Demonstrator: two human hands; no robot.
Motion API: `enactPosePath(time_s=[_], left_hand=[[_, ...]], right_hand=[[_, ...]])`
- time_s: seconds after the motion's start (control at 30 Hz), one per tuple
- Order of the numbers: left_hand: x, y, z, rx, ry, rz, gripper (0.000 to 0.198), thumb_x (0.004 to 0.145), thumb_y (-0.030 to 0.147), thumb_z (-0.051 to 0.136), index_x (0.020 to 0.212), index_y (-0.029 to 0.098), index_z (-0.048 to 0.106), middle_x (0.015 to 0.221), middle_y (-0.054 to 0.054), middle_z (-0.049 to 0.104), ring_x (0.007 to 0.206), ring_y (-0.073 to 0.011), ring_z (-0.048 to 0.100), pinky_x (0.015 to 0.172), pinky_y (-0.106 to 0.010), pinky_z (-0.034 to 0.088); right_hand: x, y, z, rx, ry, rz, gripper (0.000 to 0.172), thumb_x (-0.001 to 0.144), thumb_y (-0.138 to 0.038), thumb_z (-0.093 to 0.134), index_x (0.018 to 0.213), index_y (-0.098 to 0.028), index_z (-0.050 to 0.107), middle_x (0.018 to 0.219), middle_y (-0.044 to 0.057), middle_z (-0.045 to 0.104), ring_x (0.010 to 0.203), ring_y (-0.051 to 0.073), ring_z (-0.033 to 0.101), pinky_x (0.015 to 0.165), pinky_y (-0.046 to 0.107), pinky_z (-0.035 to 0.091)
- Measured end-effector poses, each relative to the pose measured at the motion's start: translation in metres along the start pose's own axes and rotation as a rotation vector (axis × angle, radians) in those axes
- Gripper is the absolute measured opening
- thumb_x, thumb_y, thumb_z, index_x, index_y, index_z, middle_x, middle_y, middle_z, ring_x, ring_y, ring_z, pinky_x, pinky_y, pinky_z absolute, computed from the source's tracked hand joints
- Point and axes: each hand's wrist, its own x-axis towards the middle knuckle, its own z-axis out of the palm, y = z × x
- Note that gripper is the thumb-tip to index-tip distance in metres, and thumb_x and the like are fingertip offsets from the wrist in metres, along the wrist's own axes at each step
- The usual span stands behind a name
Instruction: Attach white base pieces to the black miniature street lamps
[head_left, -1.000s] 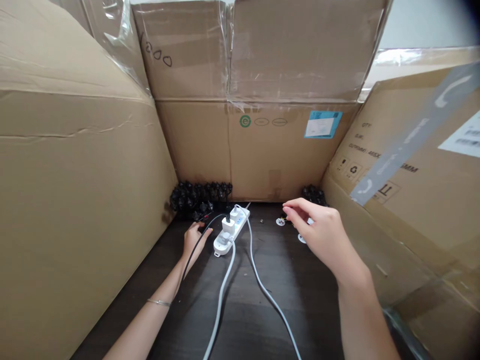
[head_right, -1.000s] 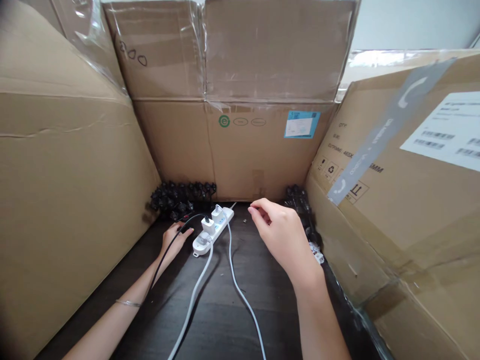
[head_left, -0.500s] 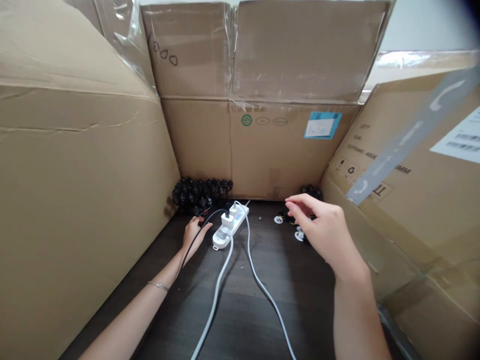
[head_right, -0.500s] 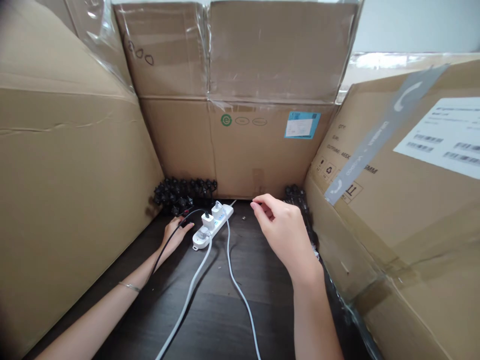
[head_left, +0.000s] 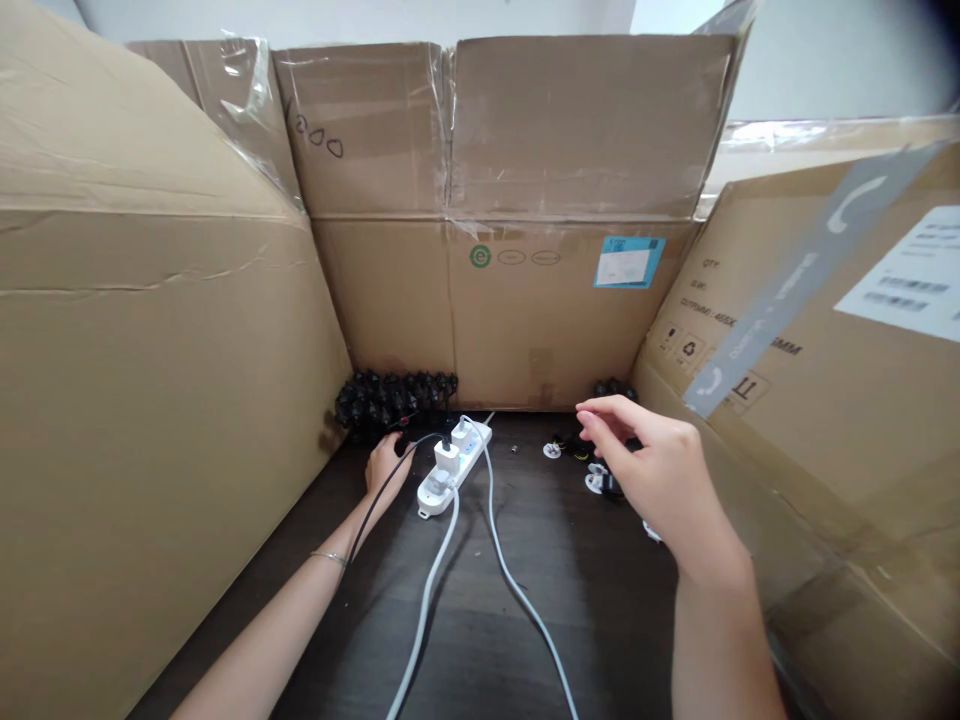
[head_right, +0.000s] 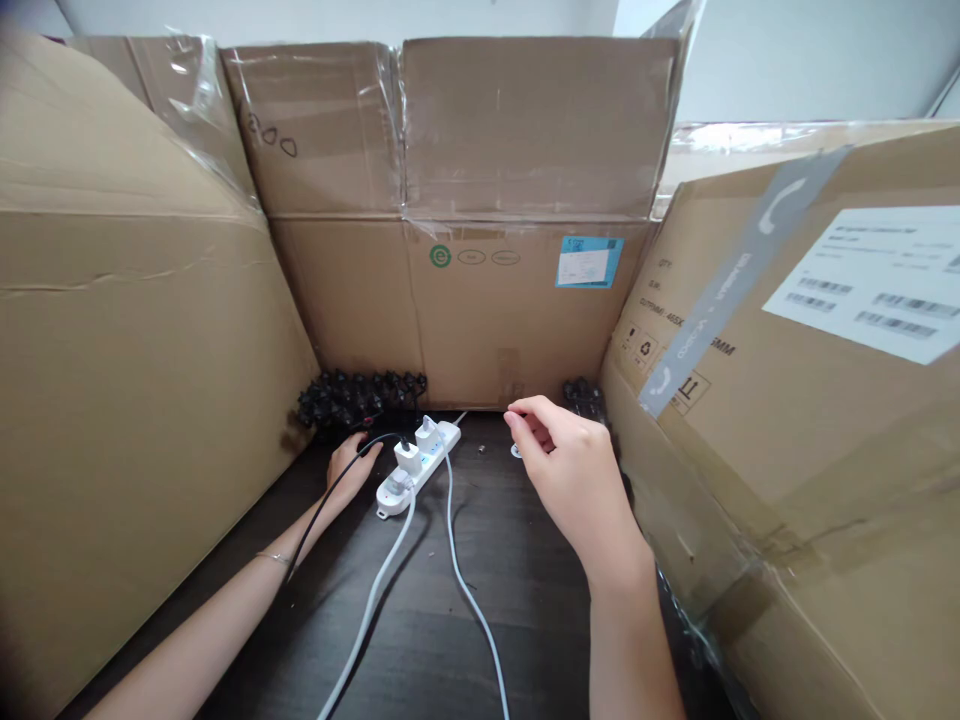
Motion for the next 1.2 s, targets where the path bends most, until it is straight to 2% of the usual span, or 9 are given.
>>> enactPosePath(time_s=[0.33, 0.6, 0.73, 0.8, 0.83, 0.93, 1.07, 1.13, 1.2], left_hand=[[0.002, -0.002, 0.004, 0.028, 0.071, 0.015, 0.031, 0.08, 0.039, 0.056, 0.101, 0.018, 0.065, 0.106, -0.011, 0.065, 0.095, -0.0242, 0.062, 0.075, -0.029, 0.047], [0.007, -0.005, 0.01, 0.03, 0.115, 0.039, 0.029, 0.078, 0.038, 0.057, 0.097, 0.018, 0.067, 0.105, -0.011, 0.06, 0.092, -0.0246, 0.061, 0.074, -0.029, 0.047], [0.007, -0.005, 0.01, 0.022, 0.119, 0.044, 0.032, 0.078, 0.039, 0.057, 0.1, 0.017, 0.066, 0.106, -0.012, 0.06, 0.093, -0.0253, 0.06, 0.076, -0.031, 0.047], [0.007, -0.005, 0.01, 0.007, 0.124, 0.043, 0.032, 0.078, 0.039, 0.057, 0.1, 0.017, 0.065, 0.105, -0.011, 0.06, 0.092, -0.0252, 0.06, 0.076, -0.031, 0.047], [0.007, -0.005, 0.01, -0.003, 0.128, 0.042, 0.033, 0.077, 0.04, 0.058, 0.099, 0.017, 0.065, 0.104, -0.011, 0.061, 0.092, -0.0252, 0.06, 0.076, -0.031, 0.047], [0.007, -0.005, 0.009, -0.041, 0.146, 0.042, 0.033, 0.074, 0.041, 0.06, 0.096, 0.016, 0.065, 0.101, -0.011, 0.061, 0.09, -0.0249, 0.06, 0.075, -0.031, 0.046], [0.006, -0.005, 0.007, -0.107, 0.187, 0.041, 0.033, 0.07, 0.04, 0.062, 0.093, 0.016, 0.062, 0.095, -0.01, 0.06, 0.087, -0.0237, 0.059, 0.076, -0.031, 0.045], [0.004, -0.004, 0.005, -0.14, 0.22, 0.03, 0.034, 0.068, 0.04, 0.063, 0.092, 0.015, 0.06, 0.089, -0.008, 0.06, 0.085, -0.0229, 0.059, 0.076, -0.031, 0.045], [0.0, -0.002, 0.0, -0.174, 0.249, 0.012, 0.036, 0.066, 0.042, 0.064, 0.09, 0.015, 0.057, 0.078, -0.004, 0.057, 0.079, -0.0212, 0.058, 0.073, -0.03, 0.044]], right_hand=[[-0.001, -0.002, -0.001, -0.002, -0.009, 0.013, 0.014, 0.087, -0.031, 0.053, 0.086, -0.023, 0.065, 0.067, -0.003, 0.064, 0.062, 0.012, 0.061, 0.057, 0.022, 0.044], [-0.001, 0.006, -0.005, 0.038, 0.024, 0.085, 0.02, 0.087, -0.037, 0.052, 0.087, -0.022, 0.065, 0.069, -0.001, 0.065, 0.059, 0.012, 0.06, 0.057, 0.023, 0.045], [0.007, 0.03, -0.001, 0.034, -0.028, 0.193, 0.026, 0.088, -0.041, 0.046, 0.086, -0.021, 0.063, 0.071, 0.0, 0.065, 0.058, 0.012, 0.058, 0.057, 0.022, 0.044], [0.011, 0.05, 0.002, -0.206, -0.1, 0.348, 0.027, 0.09, -0.037, 0.042, 0.089, -0.022, 0.064, 0.076, 0.002, 0.067, 0.064, 0.013, 0.061, 0.062, 0.023, 0.044], [0.013, 0.061, 0.003, -0.39, -0.189, 0.477, 0.025, 0.089, -0.034, 0.042, 0.091, -0.024, 0.065, 0.082, 0.002, 0.068, 0.071, 0.015, 0.063, 0.064, 0.024, 0.044], [0.014, 0.093, 0.006, -0.518, -0.302, 0.638, 0.02, 0.082, -0.028, 0.05, 0.086, -0.021, 0.069, 0.084, 0.009, 0.069, 0.076, 0.024, 0.065, 0.063, 0.031, 0.043], [0.01, 0.12, 0.022, -0.583, -0.383, 0.72, 0.021, 0.083, -0.024, 0.051, 0.094, -0.018, 0.068, 0.098, 0.014, 0.066, 0.091, 0.029, 0.063, 0.072, 0.037, 0.045], [0.009, 0.124, 0.037, -0.589, -0.397, 0.704, 0.025, 0.084, -0.022, 0.051, 0.106, -0.019, 0.062, 0.111, 0.011, 0.061, 0.099, 0.025, 0.06, 0.079, 0.038, 0.045], [0.008, 0.125, 0.05, -0.592, -0.397, 0.693, 0.025, 0.086, -0.024, 0.053, 0.109, -0.016, 0.058, 0.116, 0.01, 0.058, 0.097, 0.021, 0.059, 0.082, 0.038, 0.046]])
